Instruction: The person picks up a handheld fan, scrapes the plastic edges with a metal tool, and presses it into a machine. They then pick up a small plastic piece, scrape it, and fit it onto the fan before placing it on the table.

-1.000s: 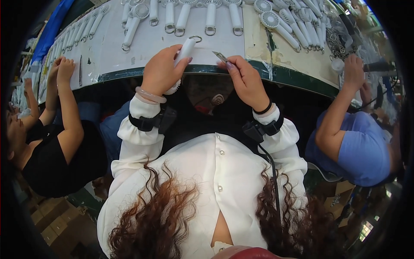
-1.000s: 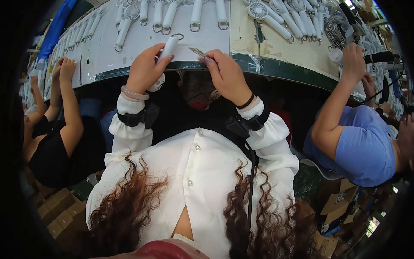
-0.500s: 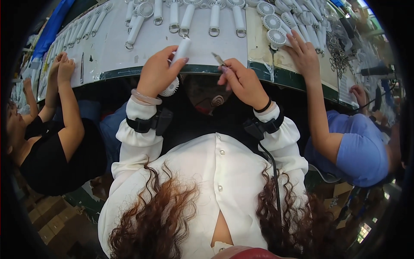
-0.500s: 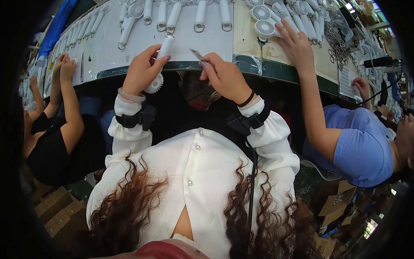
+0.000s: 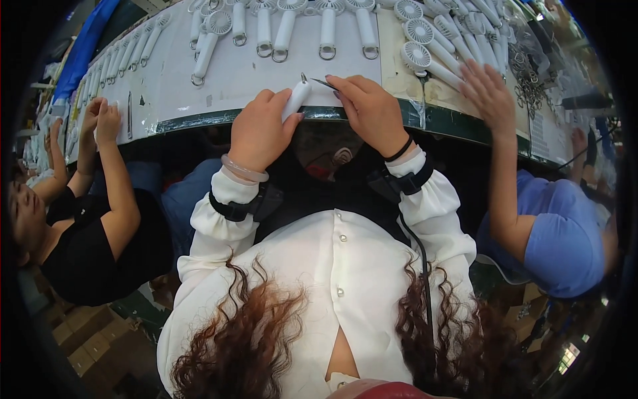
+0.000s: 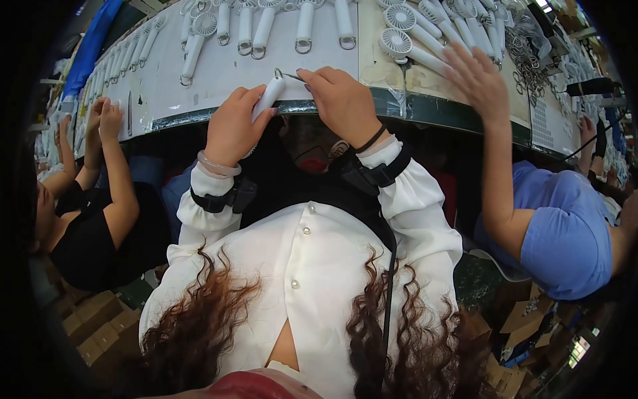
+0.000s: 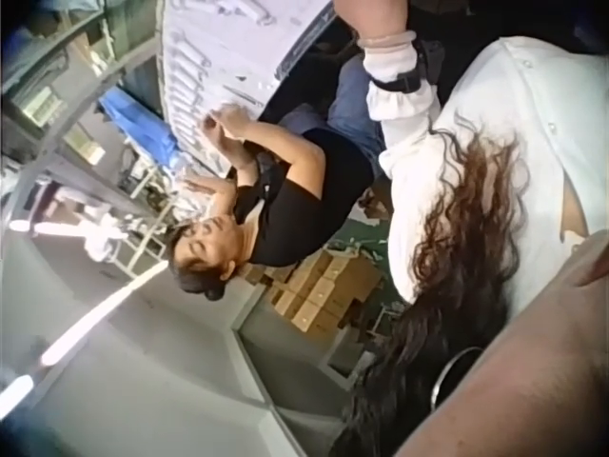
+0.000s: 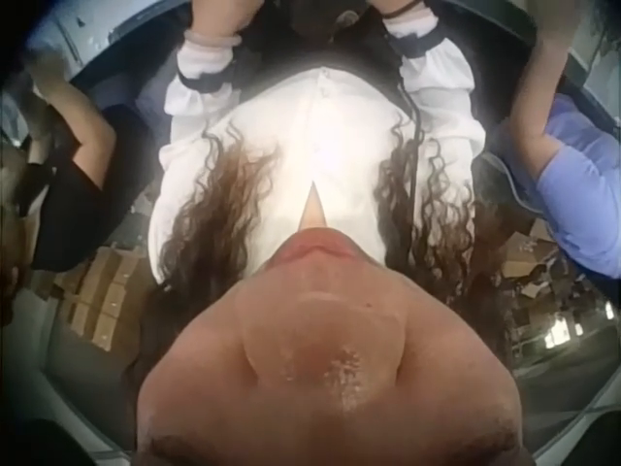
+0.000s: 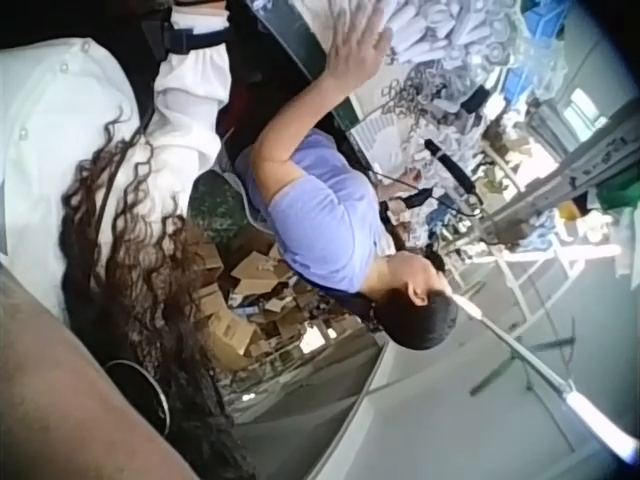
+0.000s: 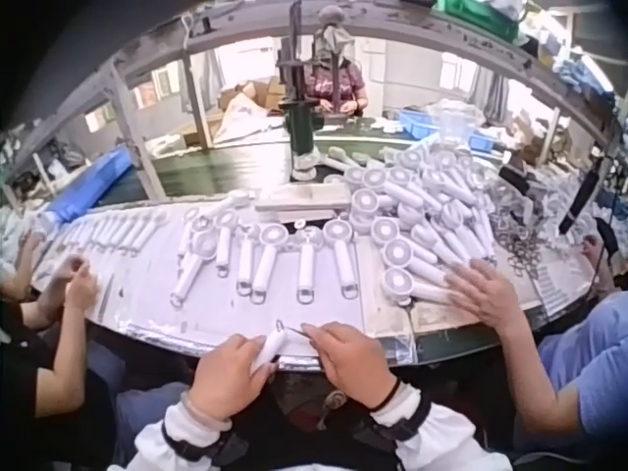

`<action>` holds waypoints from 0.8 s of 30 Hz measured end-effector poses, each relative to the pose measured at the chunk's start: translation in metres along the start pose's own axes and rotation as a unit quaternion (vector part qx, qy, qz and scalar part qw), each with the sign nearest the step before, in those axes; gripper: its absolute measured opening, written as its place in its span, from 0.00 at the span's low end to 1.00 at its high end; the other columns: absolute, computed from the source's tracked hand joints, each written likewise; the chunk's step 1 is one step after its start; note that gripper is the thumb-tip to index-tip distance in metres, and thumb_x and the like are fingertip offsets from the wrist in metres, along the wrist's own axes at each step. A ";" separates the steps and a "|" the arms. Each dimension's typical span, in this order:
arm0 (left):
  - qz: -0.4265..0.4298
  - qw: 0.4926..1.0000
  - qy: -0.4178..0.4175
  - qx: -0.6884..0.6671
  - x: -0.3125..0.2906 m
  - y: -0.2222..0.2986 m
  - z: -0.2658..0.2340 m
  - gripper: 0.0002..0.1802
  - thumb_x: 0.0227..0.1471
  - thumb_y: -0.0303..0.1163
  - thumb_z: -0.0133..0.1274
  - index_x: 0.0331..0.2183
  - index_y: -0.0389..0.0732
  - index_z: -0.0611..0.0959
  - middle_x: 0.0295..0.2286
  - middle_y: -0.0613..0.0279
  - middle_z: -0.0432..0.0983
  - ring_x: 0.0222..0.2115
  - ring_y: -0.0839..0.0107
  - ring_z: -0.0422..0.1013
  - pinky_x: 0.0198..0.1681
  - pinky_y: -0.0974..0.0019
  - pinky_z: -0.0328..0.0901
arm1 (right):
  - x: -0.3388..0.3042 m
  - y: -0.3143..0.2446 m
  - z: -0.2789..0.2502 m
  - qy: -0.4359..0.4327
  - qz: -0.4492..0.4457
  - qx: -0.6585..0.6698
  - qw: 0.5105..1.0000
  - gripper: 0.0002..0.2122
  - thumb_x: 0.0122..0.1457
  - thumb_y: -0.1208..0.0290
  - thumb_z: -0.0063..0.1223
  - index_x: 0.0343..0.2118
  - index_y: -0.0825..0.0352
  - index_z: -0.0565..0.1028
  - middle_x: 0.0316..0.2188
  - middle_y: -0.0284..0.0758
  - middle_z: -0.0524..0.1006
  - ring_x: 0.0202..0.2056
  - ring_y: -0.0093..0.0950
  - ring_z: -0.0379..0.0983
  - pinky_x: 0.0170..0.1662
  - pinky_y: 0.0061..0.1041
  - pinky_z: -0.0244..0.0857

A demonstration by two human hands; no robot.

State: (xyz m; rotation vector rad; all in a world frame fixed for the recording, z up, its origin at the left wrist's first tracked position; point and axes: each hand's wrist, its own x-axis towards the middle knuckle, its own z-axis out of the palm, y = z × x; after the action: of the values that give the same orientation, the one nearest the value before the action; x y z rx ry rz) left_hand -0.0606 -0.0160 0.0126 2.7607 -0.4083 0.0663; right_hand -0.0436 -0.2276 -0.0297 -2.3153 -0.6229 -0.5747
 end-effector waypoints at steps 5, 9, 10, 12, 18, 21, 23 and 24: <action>0.016 0.999 0.019 0.034 -0.008 0.002 0.005 0.25 0.45 0.35 0.62 0.47 0.44 0.77 0.31 0.58 0.72 0.32 0.59 0.72 0.33 0.60 0.69 | -0.001 -0.001 0.002 0.020 -0.015 -0.004 1.000 0.16 0.51 0.79 0.56 0.45 0.57 0.78 0.28 0.32 0.77 0.30 0.31 0.74 0.31 0.26 0.69; 0.024 0.997 0.032 0.060 -0.010 0.005 0.007 0.27 0.45 0.34 0.62 0.49 0.46 0.76 0.31 0.61 0.71 0.33 0.62 0.72 0.31 0.62 0.69 | -0.005 -0.003 0.002 0.028 -0.021 -0.013 0.999 0.17 0.50 0.79 0.58 0.44 0.57 0.78 0.29 0.32 0.77 0.30 0.30 0.74 0.31 0.26 0.69; 0.025 0.997 0.033 0.066 -0.010 0.006 0.007 0.28 0.45 0.34 0.62 0.50 0.46 0.76 0.31 0.62 0.71 0.33 0.62 0.71 0.31 0.62 0.69 | -0.006 -0.003 0.001 0.034 -0.021 -0.015 0.999 0.17 0.50 0.79 0.58 0.44 0.57 0.78 0.29 0.32 0.77 0.30 0.30 0.74 0.31 0.26 0.69; 0.025 0.996 0.036 0.079 -0.012 0.007 0.007 0.29 0.45 0.35 0.62 0.51 0.47 0.75 0.31 0.63 0.71 0.33 0.64 0.71 0.31 0.63 0.69 | -0.008 -0.007 0.001 0.031 -0.016 -0.018 0.999 0.17 0.50 0.79 0.58 0.44 0.57 0.78 0.29 0.32 0.77 0.30 0.29 0.74 0.31 0.25 0.69; 0.024 0.996 0.034 0.083 -0.012 0.008 0.008 0.29 0.44 0.35 0.62 0.51 0.47 0.75 0.31 0.63 0.71 0.33 0.64 0.71 0.31 0.64 0.69 | -0.009 -0.014 0.001 0.026 -0.016 -0.026 0.999 0.18 0.49 0.80 0.58 0.44 0.57 0.78 0.31 0.32 0.77 0.31 0.29 0.74 0.31 0.25 0.69; 0.016 0.997 0.027 0.076 -0.011 0.008 0.007 0.29 0.44 0.35 0.62 0.51 0.47 0.75 0.32 0.63 0.71 0.33 0.64 0.71 0.32 0.63 0.69 | -0.010 -0.015 0.002 0.024 -0.012 -0.028 0.999 0.18 0.49 0.80 0.58 0.45 0.58 0.78 0.31 0.32 0.77 0.31 0.30 0.74 0.31 0.25 0.69; 0.019 0.997 0.031 0.073 -0.012 0.007 0.008 0.29 0.44 0.35 0.62 0.51 0.47 0.75 0.32 0.63 0.71 0.33 0.64 0.71 0.32 0.63 0.69 | -0.010 -0.016 0.002 0.024 -0.011 -0.029 0.999 0.18 0.49 0.80 0.57 0.45 0.58 0.78 0.31 0.32 0.77 0.31 0.30 0.74 0.31 0.25 0.69; 0.021 0.997 0.033 0.072 -0.012 0.006 0.008 0.29 0.44 0.35 0.62 0.51 0.47 0.75 0.32 0.63 0.71 0.33 0.64 0.71 0.32 0.63 0.69 | -0.010 -0.017 0.001 0.022 -0.012 -0.031 0.999 0.18 0.49 0.80 0.57 0.45 0.58 0.78 0.31 0.32 0.77 0.31 0.30 0.74 0.31 0.25 0.69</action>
State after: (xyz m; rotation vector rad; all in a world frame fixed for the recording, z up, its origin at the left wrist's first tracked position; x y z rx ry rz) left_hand -0.0735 -0.0212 0.0060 2.8822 -0.4608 0.2039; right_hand -0.0611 -0.2182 -0.0277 -2.3496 -0.6201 -0.6626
